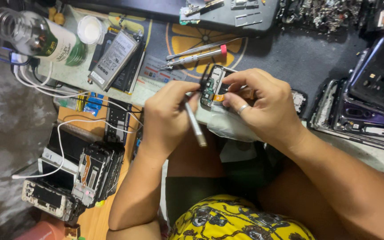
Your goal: The person uses a screwdriver to remove screws from a small electronic device, then detaches a ribbon cable and removes a circuit board from the housing.
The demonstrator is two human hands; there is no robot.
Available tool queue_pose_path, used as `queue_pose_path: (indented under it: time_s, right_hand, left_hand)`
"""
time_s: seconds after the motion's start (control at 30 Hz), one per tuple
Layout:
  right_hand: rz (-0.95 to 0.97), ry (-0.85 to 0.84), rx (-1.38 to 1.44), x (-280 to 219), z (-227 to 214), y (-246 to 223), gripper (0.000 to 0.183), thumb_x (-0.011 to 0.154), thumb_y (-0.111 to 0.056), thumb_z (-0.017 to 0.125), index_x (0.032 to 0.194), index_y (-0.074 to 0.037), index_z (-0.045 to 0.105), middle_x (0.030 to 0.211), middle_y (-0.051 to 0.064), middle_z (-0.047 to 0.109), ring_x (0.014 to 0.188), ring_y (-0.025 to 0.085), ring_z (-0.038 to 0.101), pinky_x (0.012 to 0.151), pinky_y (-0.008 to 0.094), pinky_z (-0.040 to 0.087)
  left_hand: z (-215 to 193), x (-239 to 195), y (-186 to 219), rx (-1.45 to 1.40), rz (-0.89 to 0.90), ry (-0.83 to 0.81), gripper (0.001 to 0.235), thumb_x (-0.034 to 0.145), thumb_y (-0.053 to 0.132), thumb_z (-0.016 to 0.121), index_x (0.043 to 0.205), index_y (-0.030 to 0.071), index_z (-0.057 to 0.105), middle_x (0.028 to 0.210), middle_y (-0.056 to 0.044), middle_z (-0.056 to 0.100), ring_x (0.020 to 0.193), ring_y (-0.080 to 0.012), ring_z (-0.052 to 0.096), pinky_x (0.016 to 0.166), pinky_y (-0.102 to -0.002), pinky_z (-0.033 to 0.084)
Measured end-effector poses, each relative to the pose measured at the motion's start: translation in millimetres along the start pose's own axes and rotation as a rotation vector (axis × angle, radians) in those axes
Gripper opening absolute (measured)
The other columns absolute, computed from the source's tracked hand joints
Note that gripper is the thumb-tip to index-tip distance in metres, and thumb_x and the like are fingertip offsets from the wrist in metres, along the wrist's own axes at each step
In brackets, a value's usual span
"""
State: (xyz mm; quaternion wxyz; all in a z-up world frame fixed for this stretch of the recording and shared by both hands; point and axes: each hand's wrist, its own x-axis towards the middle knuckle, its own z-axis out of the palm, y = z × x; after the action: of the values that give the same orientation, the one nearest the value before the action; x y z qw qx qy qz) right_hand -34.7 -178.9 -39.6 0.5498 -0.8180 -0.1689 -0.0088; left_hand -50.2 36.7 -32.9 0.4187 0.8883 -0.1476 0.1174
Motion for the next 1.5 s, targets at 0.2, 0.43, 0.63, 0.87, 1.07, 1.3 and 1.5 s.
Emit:
queue_pose_path:
  time_s: [0.2, 0.43, 0.63, 0.87, 1.07, 1.3, 1.5]
  right_hand:
    - [0.013, -0.015, 0.003, 4, -6, 2, 0.027, 0.086, 0.001, 0.081, 0.11, -0.001, 0.071, 0.1, 0.008, 0.07, 0.087, 0.012, 0.073, 0.074, 0.025, 0.058]
    - [0.052, 0.033, 0.079, 5, -8, 5, 0.02, 0.091, 0.004, 0.078, 0.109, -0.001, 0.071, 0.105, 0.007, 0.069, 0.093, 0.012, 0.073, 0.081, 0.024, 0.06]
    - [0.038, -0.043, 0.175, 7, -12, 5, 0.025, 0.088, 0.009, 0.072, 0.111, -0.001, 0.07, 0.11, 0.008, 0.066, 0.104, 0.015, 0.075, 0.089, 0.026, 0.062]
    - [-0.039, -0.045, -0.117, 11, -18, -4, 0.027, 0.089, 0.009, 0.074, 0.115, 0.0, 0.071, 0.103, 0.012, 0.071, 0.092, 0.018, 0.075, 0.078, 0.028, 0.06]
    - [-0.097, -0.055, -0.152, 11, -16, -12, 0.032, 0.087, 0.009, 0.073, 0.118, 0.0, 0.07, 0.107, 0.013, 0.07, 0.096, 0.02, 0.077, 0.082, 0.028, 0.061]
    - [-0.011, -0.107, -0.197, 10, -13, -16, 0.041, 0.081, 0.009, 0.076, 0.119, -0.005, 0.071, 0.105, 0.01, 0.066, 0.085, 0.018, 0.069, 0.072, 0.03, 0.056]
    - [-0.037, -0.094, -0.19, 14, -14, -11, 0.044, 0.081, 0.004, 0.081, 0.122, -0.009, 0.071, 0.1, 0.008, 0.061, 0.082, 0.015, 0.065, 0.072, 0.029, 0.054]
  left_hand:
    - [5, -1, 0, -0.114, -0.032, 0.193, 0.016, 0.098, -0.004, 0.074, 0.112, 0.003, 0.071, 0.101, -0.01, 0.074, 0.089, -0.0176, 0.073, 0.082, -0.028, 0.057]
    - [11, 0, 0, -0.347, -0.275, 0.167, 0.016, 0.097, -0.004, 0.072, 0.111, 0.003, 0.074, 0.093, -0.005, 0.074, 0.081, -0.0085, 0.066, 0.074, -0.022, 0.055]
    - [15, 5, -8, -0.127, -0.017, 0.285, 0.017, 0.099, -0.005, 0.073, 0.114, 0.004, 0.07, 0.106, -0.01, 0.074, 0.095, -0.0151, 0.072, 0.087, -0.026, 0.057]
    - [23, 15, -24, -0.222, -0.07, 0.27, 0.02, 0.1, -0.004, 0.071, 0.118, 0.003, 0.067, 0.108, -0.01, 0.076, 0.1, -0.0162, 0.074, 0.09, -0.028, 0.058]
    - [19, 12, -27, -0.316, -0.126, 0.225, 0.026, 0.102, -0.004, 0.068, 0.126, 0.003, 0.063, 0.111, -0.011, 0.077, 0.104, -0.0166, 0.075, 0.092, -0.028, 0.059]
    - [21, 13, -29, -0.261, -0.072, 0.241, 0.025, 0.102, -0.005, 0.068, 0.125, 0.003, 0.062, 0.11, -0.011, 0.077, 0.106, -0.0177, 0.077, 0.095, -0.029, 0.06]
    - [21, 13, -28, -0.247, -0.06, 0.237, 0.022, 0.102, -0.005, 0.068, 0.122, 0.003, 0.063, 0.109, -0.011, 0.077, 0.105, -0.0177, 0.077, 0.093, -0.029, 0.06]
